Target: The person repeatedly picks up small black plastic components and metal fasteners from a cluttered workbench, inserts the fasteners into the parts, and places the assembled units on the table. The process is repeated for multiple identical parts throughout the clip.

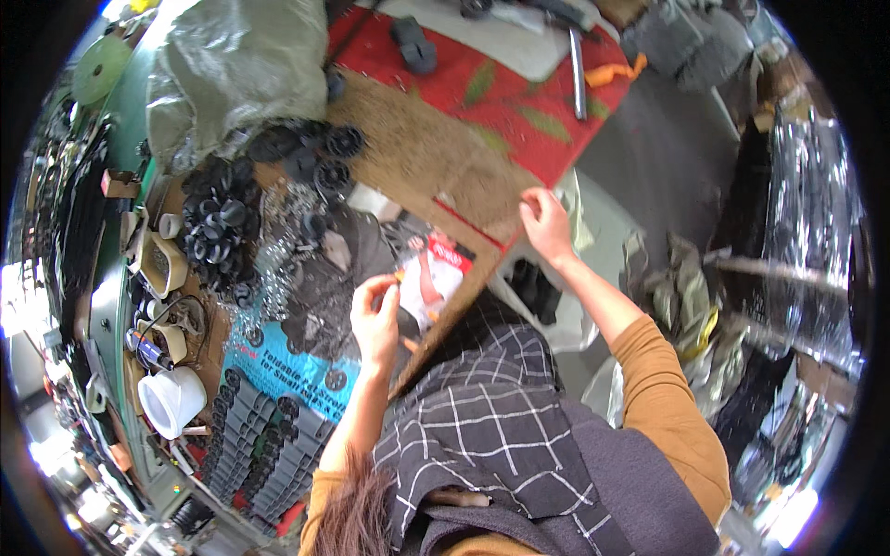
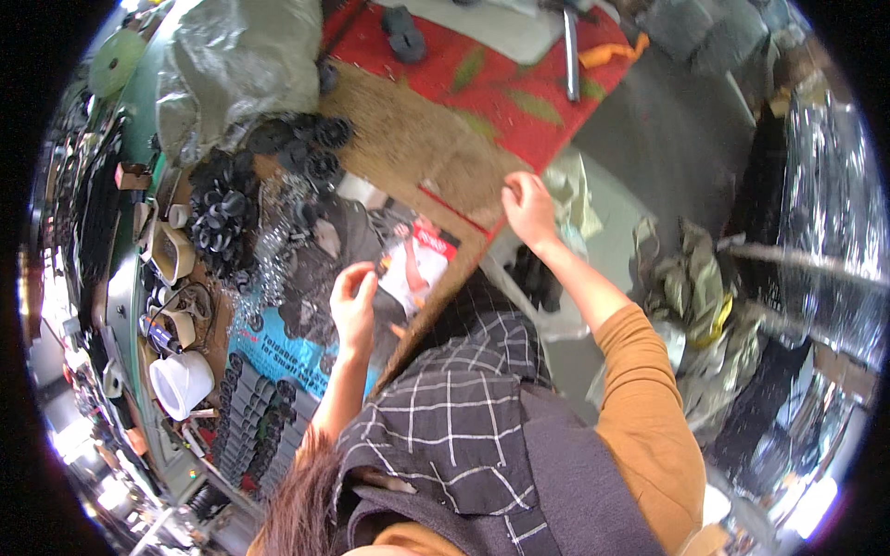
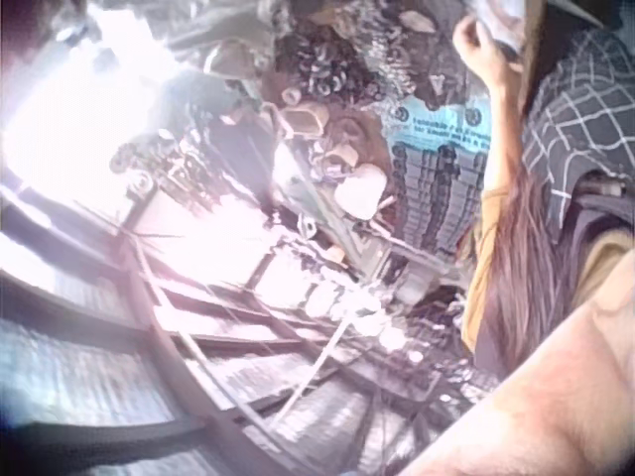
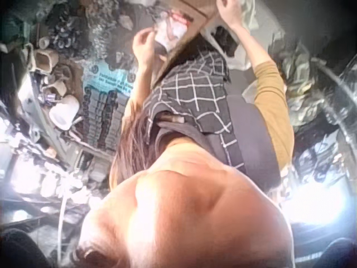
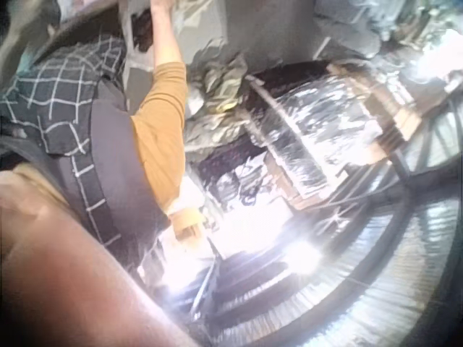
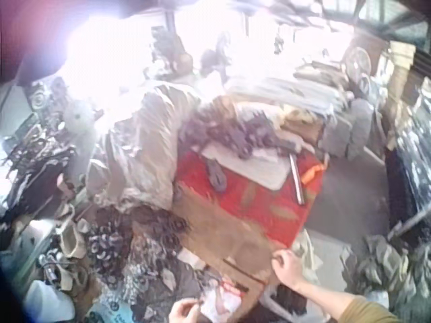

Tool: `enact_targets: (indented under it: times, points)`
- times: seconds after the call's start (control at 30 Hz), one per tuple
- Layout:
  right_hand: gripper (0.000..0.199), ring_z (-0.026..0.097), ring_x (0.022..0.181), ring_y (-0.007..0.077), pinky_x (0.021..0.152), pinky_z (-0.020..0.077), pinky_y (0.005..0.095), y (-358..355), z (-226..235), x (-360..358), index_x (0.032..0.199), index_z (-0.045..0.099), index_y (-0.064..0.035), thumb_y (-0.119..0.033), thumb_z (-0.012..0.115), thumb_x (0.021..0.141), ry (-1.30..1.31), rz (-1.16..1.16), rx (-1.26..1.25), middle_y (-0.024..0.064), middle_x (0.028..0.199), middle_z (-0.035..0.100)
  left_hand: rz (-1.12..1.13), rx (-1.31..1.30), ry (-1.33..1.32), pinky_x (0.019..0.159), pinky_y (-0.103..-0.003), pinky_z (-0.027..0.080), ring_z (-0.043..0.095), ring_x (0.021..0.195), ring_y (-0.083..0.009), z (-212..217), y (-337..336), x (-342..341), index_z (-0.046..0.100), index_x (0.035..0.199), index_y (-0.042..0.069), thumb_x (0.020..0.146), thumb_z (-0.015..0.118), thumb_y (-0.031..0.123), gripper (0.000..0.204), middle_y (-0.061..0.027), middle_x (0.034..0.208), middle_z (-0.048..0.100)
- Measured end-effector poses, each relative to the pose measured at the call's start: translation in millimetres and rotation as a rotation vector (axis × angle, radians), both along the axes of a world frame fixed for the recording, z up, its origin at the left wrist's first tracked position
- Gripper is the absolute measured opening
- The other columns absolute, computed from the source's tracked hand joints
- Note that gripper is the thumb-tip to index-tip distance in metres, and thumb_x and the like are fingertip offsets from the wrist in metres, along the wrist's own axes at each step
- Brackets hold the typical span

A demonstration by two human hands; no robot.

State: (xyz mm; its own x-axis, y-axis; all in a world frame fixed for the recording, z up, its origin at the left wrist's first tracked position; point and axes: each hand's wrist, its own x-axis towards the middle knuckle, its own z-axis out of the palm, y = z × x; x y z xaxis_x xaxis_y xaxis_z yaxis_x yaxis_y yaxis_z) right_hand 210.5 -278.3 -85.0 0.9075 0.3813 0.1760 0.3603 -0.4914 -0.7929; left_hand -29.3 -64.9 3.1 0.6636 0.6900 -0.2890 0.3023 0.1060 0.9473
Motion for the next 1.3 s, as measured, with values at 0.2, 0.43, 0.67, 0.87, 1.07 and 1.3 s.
enact_targets:
  times: [0.2,0.43,0.67,0.87,1.07,1.3]
  points:
    - [0.054,0.051,0.109,0.0347,0.091,0.0457,0.0429,213.0,49.9,155.2,0.119,0.052,-0.0101,-0.037,0.071,0.076,-0.131,0.075,-0.232,0.0175,0.117,0.052,0.212,0.1,0.025,0.089,-0.028,0.045,0.058,0.097,-0.0152,4.3,24.8,-15.4,0.063,0.109,0.001,0.084,0.059,-0.002,0.025,-0.0053,0.103,0.062]
    - [0.058,0.045,0.119,0.0431,0.097,0.0431,0.0452,301.0,29.4,218.4,0.123,0.053,-0.0164,-0.039,0.073,0.075,0.154,0.066,-0.332,0.0231,0.128,0.044,0.285,0.02,0.181,0.078,-0.025,0.047,0.057,0.088,-0.011,13.8,46.2,13.1,0.065,0.104,0.004,0.084,0.064,0.003,0.021,-0.0025,0.099,0.062]
    - [0.038,0.051,0.071,0.01,0.066,0.0461,0.0279,238.6,115.5,96.9,0.097,0.057,-0.0046,-0.038,0.068,0.082,0.577,0.76,-0.053,0.0044,0.077,0.057,-0.074,0.685,0.071,0.101,-0.044,0.038,0.046,0.12,-0.0361,48.1,71.4,64.9,0.046,0.133,0.009,0.064,0.084,0.031,0.082,-0.0193,0.134,0.043]
    - [0.039,0.059,0.073,0.013,0.064,0.0496,0.0314,261.0,141.0,9.7,0.101,0.059,-0.0045,-0.038,0.068,0.084,0.586,1.284,-0.459,0.0075,0.081,0.064,-0.066,0.645,-0.014,0.102,-0.046,0.038,0.045,0.122,-0.0366,42.9,73.7,60.0,0.036,0.139,0.008,0.048,0.091,0.033,0.109,-0.0192,0.135,0.043]
    - [0.028,0.061,0.069,0.0147,0.063,0.0504,0.0301,319.4,100.7,-20.6,0.098,0.061,-0.0029,-0.027,0.067,0.086,0.668,1.146,-0.235,0.0062,0.079,0.064,0.381,0.097,0.198,0.087,-0.04,0.047,0.056,0.105,-0.032,13.8,69.8,-7.1,0.056,0.121,0.008,0.073,0.069,0.061,0.073,-0.0182,0.109,0.056]
    - [0.017,0.059,0.09,0.032,0.081,0.0484,0.0426,476.3,19.4,-55.8,0.09,0.06,-0.0056,-0.016,0.066,0.078,-0.553,0.938,-0.006,0.0114,0.088,0.061,0.38,0.043,0.496,0.091,-0.04,0.045,0.057,0.107,-0.0345,-25.0,48.1,-30.6,0.059,0.116,0.005,0.086,0.054,0.063,0.066,-0.0203,0.115,0.054]
